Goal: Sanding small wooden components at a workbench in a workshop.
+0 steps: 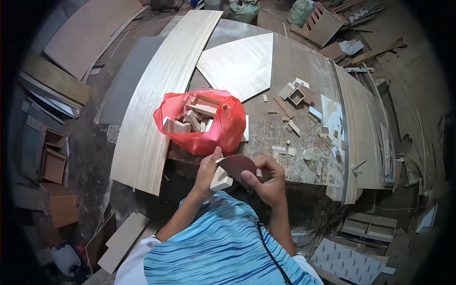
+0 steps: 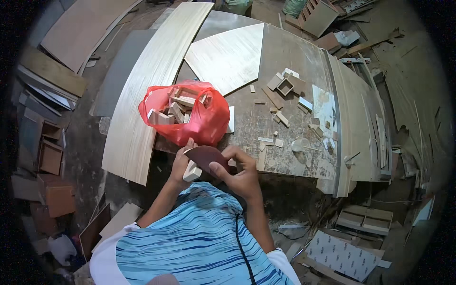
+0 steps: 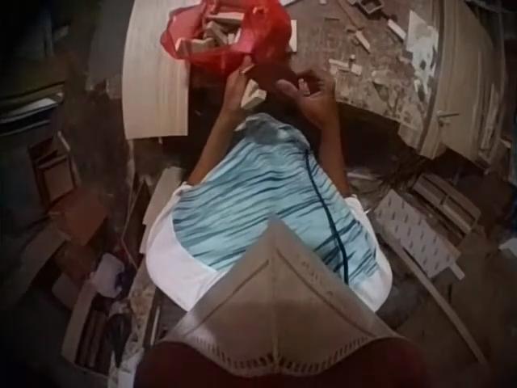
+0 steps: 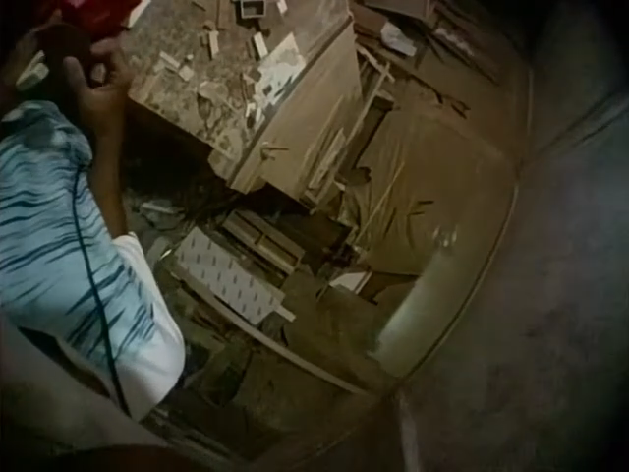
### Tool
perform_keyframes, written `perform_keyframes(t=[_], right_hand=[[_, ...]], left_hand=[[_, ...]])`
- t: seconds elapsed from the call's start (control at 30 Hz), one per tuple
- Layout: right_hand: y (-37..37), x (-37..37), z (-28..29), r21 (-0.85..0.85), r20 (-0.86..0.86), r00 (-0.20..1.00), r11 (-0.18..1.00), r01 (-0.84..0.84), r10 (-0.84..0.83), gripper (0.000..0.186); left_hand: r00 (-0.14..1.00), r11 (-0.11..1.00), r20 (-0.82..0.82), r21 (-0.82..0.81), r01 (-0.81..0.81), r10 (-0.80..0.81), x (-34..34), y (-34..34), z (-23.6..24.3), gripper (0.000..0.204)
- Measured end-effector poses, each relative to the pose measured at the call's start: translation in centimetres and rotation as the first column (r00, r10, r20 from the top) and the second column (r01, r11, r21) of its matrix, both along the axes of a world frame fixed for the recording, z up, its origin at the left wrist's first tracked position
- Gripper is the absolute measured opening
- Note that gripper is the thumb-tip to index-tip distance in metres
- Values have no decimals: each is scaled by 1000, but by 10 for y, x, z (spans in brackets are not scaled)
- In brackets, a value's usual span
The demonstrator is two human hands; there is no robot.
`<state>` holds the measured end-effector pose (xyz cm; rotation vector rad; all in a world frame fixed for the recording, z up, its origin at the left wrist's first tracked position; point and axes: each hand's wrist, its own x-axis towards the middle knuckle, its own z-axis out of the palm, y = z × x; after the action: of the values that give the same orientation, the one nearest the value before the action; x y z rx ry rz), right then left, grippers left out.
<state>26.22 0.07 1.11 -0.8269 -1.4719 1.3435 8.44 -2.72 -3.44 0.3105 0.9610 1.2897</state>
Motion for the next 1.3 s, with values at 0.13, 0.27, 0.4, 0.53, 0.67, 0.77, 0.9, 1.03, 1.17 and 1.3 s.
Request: perform_keyframes(t=[0.13, 0.27, 0.4, 0.53, 0.67, 0.77, 0.9, 1.03, 1.17, 1.3], right_hand=[[3, 1, -2, -15, 7, 979, 979, 203, -203, 24], [-11, -2, 21, -10, -169, 985, 999, 36, -37, 26], [-5, -12, -11, 14, -41, 999, 1000, 22, -21, 22], [-1, -20, -28, -183, -15, 995, 978, 97, -102, 20], [-9, -23, -34, -231, 63, 997, 972, 47, -33, 20], [-11, -28, -33, -288, -6, 998, 956, 54, -58, 21], [-8, -24, -36, -353, -133, 975, 928, 122, -179, 22], [-13, -26, -18, -192, 18, 973, 954, 229, -229, 23], [-22, -37, -39, -95, 89, 966, 963, 250, -242, 25], [-24, -37, -48, -68, 141, 957, 962, 265, -254, 24]], left_hand=[[995, 994, -102, 104, 33, -22, 0, -5, 0, 33], [997, 991, -54, 124, -40, 47, 7, -6, -4, 27], [992, 984, -124, 174, 24, -3, 10, -7, -4, 28], [975, 994, -214, 101, -36, 56, 10, -8, -18, 38], [997, 997, 69, 71, 23, -28, 10, -10, -13, 59], [991, 989, -31, 77, 129, -126, 13, -13, -25, 68], [955, 977, 235, -71, 202, -181, 14, -12, -32, 64], [971, 986, 182, -31, 162, -154, 17, -10, -32, 64], [993, 997, 95, -34, 69, -65, 24, -11, -22, 73], [990, 993, 98, 57, 99, -104, 20, -11, -58, 79]])
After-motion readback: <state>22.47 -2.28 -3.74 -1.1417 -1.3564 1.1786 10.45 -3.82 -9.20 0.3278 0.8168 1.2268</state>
